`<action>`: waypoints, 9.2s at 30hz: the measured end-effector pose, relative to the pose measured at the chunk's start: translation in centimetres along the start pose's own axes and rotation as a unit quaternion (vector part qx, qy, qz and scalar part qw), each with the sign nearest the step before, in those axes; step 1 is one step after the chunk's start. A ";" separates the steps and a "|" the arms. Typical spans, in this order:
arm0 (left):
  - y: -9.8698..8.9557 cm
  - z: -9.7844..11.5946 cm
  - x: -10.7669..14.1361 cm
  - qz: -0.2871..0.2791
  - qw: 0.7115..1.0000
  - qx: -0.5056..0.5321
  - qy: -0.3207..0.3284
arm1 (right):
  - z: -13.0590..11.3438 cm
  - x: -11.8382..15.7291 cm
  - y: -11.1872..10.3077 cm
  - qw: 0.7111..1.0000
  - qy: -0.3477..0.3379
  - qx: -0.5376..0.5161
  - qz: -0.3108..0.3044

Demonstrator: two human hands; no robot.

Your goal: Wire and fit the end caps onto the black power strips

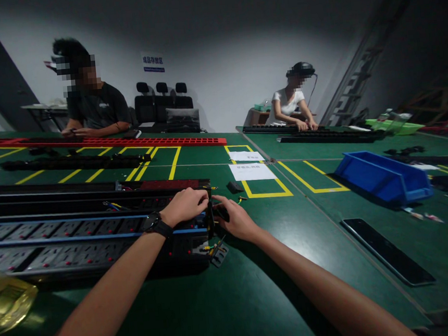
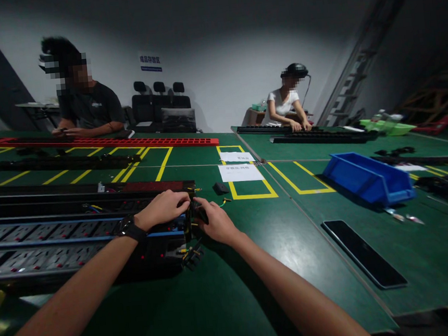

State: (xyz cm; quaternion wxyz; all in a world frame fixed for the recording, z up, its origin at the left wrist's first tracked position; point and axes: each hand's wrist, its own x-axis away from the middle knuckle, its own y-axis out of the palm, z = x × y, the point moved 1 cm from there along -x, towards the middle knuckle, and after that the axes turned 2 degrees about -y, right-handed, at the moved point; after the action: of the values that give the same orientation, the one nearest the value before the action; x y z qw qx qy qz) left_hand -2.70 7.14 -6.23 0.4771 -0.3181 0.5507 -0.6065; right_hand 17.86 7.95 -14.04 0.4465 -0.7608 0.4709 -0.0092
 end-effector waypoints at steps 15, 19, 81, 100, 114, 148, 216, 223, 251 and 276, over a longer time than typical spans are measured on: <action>0.0 -0.3 -0.1 0.041 0.998 0.041 -0.008 | 0.0 -0.1 -0.1 0.999 -0.018 -0.037 -0.034; 0.2 -0.9 -0.3 0.050 0.996 0.067 -0.009 | 0.3 -0.2 0.1 0.998 -0.031 -0.003 -0.049; -0.1 -0.2 -0.3 0.090 0.996 -0.021 -0.015 | -0.3 -0.1 0.0 0.976 -0.067 0.169 -0.120; 0.3 -0.4 -0.3 0.098 0.995 0.013 -0.011 | -0.1 0.0 0.2 0.977 -0.075 0.160 -0.115; 1.0 -1.5 -0.7 0.073 0.993 0.090 -0.037 | -0.8 -0.2 -0.1 0.977 -0.069 0.167 -0.113; 0.2 1.4 0.6 0.095 0.971 -0.194 0.103 | -0.3 0.0 0.2 0.981 -0.075 0.155 -0.095; 0.2 -0.1 -0.1 0.068 0.996 0.044 -0.034 | -1.0 0.0 -0.2 0.973 -0.058 0.184 -0.125; 0.3 -0.6 -0.2 0.049 0.993 0.101 -0.041 | -1.0 0.0 -0.2 0.973 -0.068 0.187 -0.120; 0.7 -1.1 -0.7 0.045 0.992 0.110 -0.035 | -0.8 0.0 -0.2 0.971 -0.065 0.193 -0.126; 0.2 -0.1 0.0 0.069 0.997 -0.032 -0.017 | -1.2 0.0 -0.2 0.972 -0.055 0.197 -0.118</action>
State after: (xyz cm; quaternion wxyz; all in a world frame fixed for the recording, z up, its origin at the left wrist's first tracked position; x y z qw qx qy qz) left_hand -2.72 7.19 -6.40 0.5170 -0.3049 0.5821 -0.5485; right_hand 17.44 7.17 -13.19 0.6087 -0.7072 0.3414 -0.1129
